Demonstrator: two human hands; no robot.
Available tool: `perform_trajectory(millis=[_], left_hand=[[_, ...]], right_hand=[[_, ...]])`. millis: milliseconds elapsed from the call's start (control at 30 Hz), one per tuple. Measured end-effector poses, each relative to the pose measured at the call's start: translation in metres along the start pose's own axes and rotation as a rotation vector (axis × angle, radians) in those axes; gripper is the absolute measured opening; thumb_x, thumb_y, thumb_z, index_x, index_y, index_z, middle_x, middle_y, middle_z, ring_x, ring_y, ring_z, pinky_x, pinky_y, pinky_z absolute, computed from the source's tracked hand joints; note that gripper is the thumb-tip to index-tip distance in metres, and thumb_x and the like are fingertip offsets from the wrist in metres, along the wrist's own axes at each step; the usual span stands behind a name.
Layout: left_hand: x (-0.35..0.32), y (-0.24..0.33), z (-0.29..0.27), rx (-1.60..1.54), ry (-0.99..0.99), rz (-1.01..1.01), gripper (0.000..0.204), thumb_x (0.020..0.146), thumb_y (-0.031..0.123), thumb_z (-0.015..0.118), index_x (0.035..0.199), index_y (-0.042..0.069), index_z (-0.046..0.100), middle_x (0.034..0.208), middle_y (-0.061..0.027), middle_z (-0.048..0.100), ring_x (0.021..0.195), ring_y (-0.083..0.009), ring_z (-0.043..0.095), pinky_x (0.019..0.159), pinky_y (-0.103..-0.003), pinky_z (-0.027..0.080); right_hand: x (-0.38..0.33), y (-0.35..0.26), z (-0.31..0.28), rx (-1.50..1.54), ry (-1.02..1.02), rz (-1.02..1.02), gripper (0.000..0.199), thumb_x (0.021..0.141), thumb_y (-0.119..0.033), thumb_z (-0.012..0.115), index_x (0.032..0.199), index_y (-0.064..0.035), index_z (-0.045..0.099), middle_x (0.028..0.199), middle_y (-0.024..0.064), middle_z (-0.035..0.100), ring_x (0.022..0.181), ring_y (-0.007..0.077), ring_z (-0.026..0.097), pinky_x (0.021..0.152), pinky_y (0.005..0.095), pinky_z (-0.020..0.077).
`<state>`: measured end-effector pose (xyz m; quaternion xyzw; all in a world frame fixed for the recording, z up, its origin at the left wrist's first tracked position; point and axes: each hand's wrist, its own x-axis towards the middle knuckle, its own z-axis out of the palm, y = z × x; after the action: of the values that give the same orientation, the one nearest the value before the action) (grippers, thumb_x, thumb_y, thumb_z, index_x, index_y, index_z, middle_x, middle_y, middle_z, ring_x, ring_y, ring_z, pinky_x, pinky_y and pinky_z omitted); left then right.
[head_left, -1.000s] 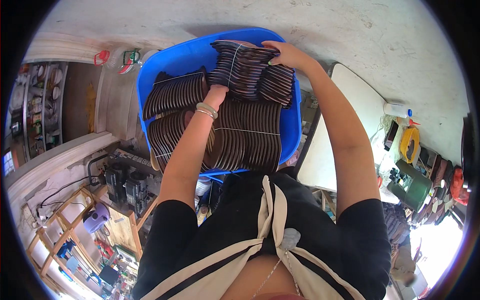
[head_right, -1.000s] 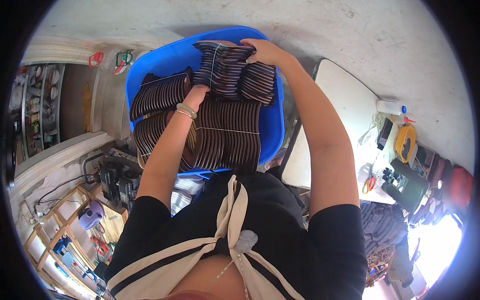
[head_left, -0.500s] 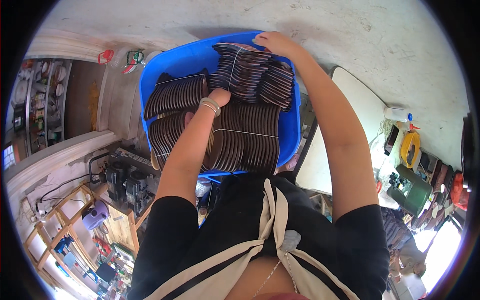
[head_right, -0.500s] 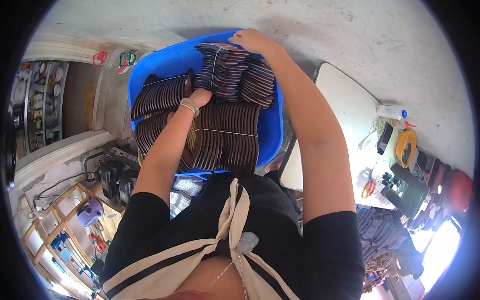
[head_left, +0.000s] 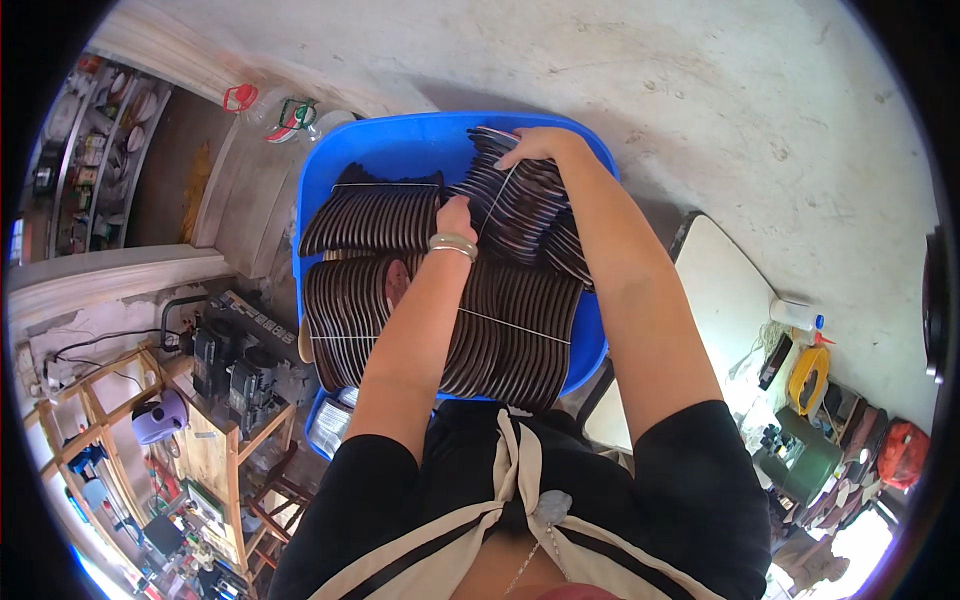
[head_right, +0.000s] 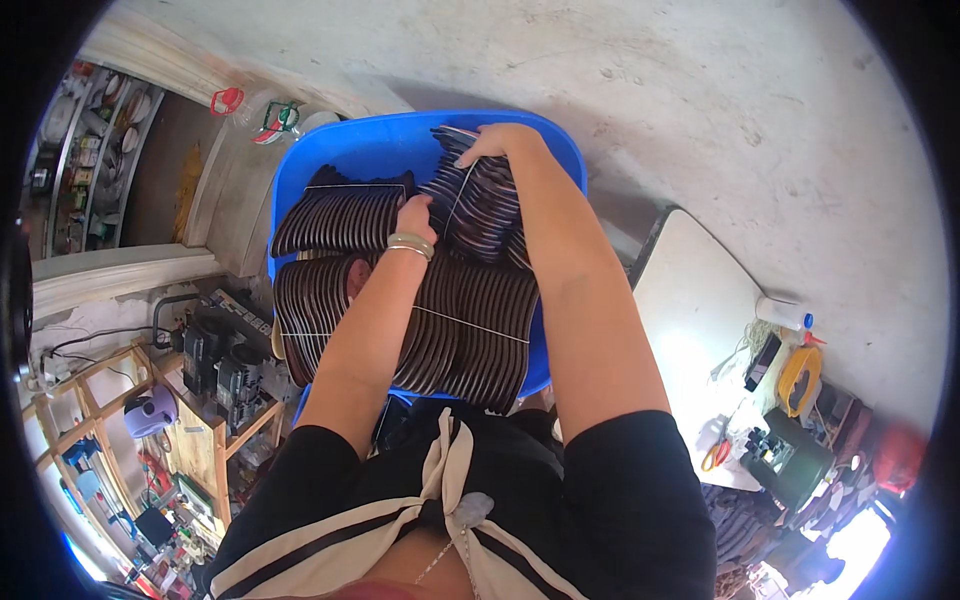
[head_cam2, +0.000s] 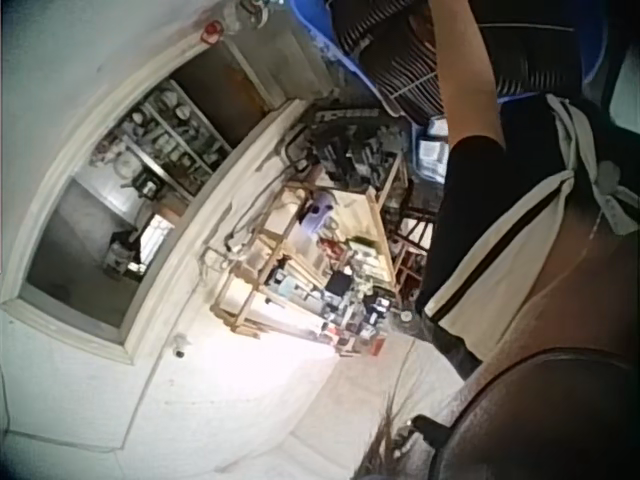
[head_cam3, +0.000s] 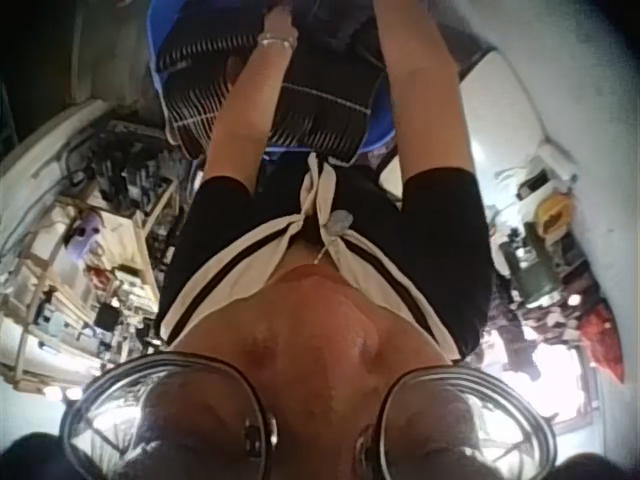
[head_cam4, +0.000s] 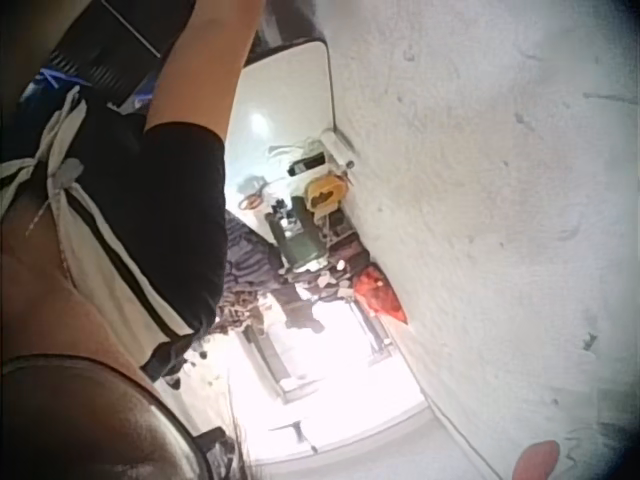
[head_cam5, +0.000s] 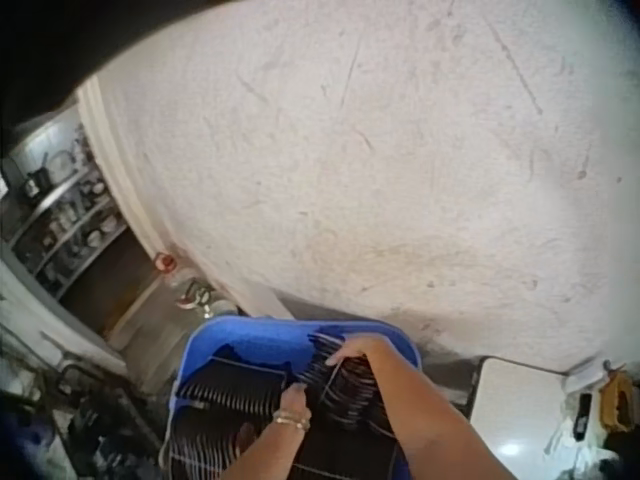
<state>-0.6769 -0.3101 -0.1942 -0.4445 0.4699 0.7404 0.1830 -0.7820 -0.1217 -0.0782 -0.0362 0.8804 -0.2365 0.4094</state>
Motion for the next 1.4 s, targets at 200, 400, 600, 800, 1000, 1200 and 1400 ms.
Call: perform_trajectory(millis=[200, 400, 600, 800, 1000, 1200, 1400], left_hand=[[-0.022, 0.013, 0.007, 0.216, 0.007, -0.122, 0.053, 0.090, 0.028, 0.055, 0.138, 0.007, 0.045, 0.148, -0.0117, 0.038, 0.134, -0.0294, 0.035, 0.106, -0.052, 0.029], [-0.045, 0.008, 0.001, 0.188, 0.052, 0.073, 0.041, 0.089, 0.033, 0.058, 0.117, 0.004, 0.056, 0.100, -0.0066, 0.055, 0.082, -0.0183, 0.049, 0.068, -0.036, 0.039], [-0.083, 0.011, -0.006, 0.172, 0.065, 0.163, 0.034, 0.089, 0.040, 0.061, 0.088, 0.006, 0.061, 0.059, 0.0032, 0.039, 0.046, -0.0094, 0.033, 0.044, -0.027, 0.026], [-0.086, 0.004, -0.012, 0.185, 0.023, 0.143, 0.038, 0.088, 0.044, 0.063, 0.094, 0.007, 0.060, 0.073, 0.0026, 0.044, 0.060, -0.0094, 0.040, 0.050, -0.026, 0.034], [-0.075, -0.004, -0.028, 0.300, -0.089, 0.094, 0.043, 0.086, 0.047, 0.063, 0.105, 0.009, 0.060, 0.105, -0.0005, 0.055, 0.090, -0.0132, 0.049, 0.064, -0.029, 0.044], [-0.065, 0.008, -0.009, 0.447, -0.229, 0.176, 0.073, 0.084, 0.046, 0.066, 0.139, 0.005, 0.040, 0.135, -0.0097, 0.050, 0.122, -0.0239, 0.046, 0.072, -0.035, 0.049], [-0.066, 0.015, -0.006, 0.874, -0.269, 0.346, 0.079, 0.083, 0.048, 0.066, 0.137, -0.005, 0.040, 0.141, -0.0192, 0.044, 0.125, -0.0321, 0.045, 0.093, -0.038, 0.045]], right_hand=[[-0.004, 0.015, 0.010, 0.158, 0.053, -0.058, 0.087, 0.062, -0.029, 0.072, 0.140, -0.0046, 0.042, 0.133, 0.0152, 0.054, 0.117, 0.0268, 0.054, 0.101, 0.0361, 0.0410], [-0.032, 0.033, 0.024, 0.240, 0.252, -0.153, 0.086, 0.060, -0.029, 0.072, 0.138, -0.0071, 0.045, 0.127, 0.0174, 0.058, 0.114, 0.0290, 0.057, 0.097, 0.0366, 0.0427], [-0.108, 0.009, 0.034, 0.407, 0.269, -0.181, 0.087, 0.064, -0.021, 0.070, 0.143, -0.0059, 0.038, 0.130, 0.0162, 0.056, 0.115, 0.0261, 0.055, 0.100, 0.0325, 0.0387], [-0.117, 0.016, 0.051, 0.356, 0.438, -0.231, 0.093, 0.057, -0.029, 0.070, 0.142, -0.0060, 0.040, 0.119, 0.0223, 0.060, 0.111, 0.0337, 0.057, 0.096, 0.0362, 0.0420], [-0.134, 0.012, 0.056, 0.430, 0.419, -0.225, 0.091, 0.064, -0.028, 0.073, 0.143, -0.0037, 0.037, 0.131, 0.0189, 0.054, 0.119, 0.0283, 0.053, 0.102, 0.0339, 0.0374], [-0.122, 0.053, 0.042, 0.491, 0.362, -0.067, 0.081, 0.080, -0.048, 0.067, 0.143, -0.0054, 0.040, 0.134, 0.0147, 0.052, 0.119, 0.0236, 0.052, 0.100, 0.0341, 0.0391], [-0.140, 0.118, 0.050, 0.726, 0.641, 0.014, 0.047, 0.094, -0.039, 0.050, 0.123, -0.0032, 0.059, 0.111, 0.0090, 0.066, 0.102, 0.0209, 0.059, 0.091, 0.0332, 0.0443]])
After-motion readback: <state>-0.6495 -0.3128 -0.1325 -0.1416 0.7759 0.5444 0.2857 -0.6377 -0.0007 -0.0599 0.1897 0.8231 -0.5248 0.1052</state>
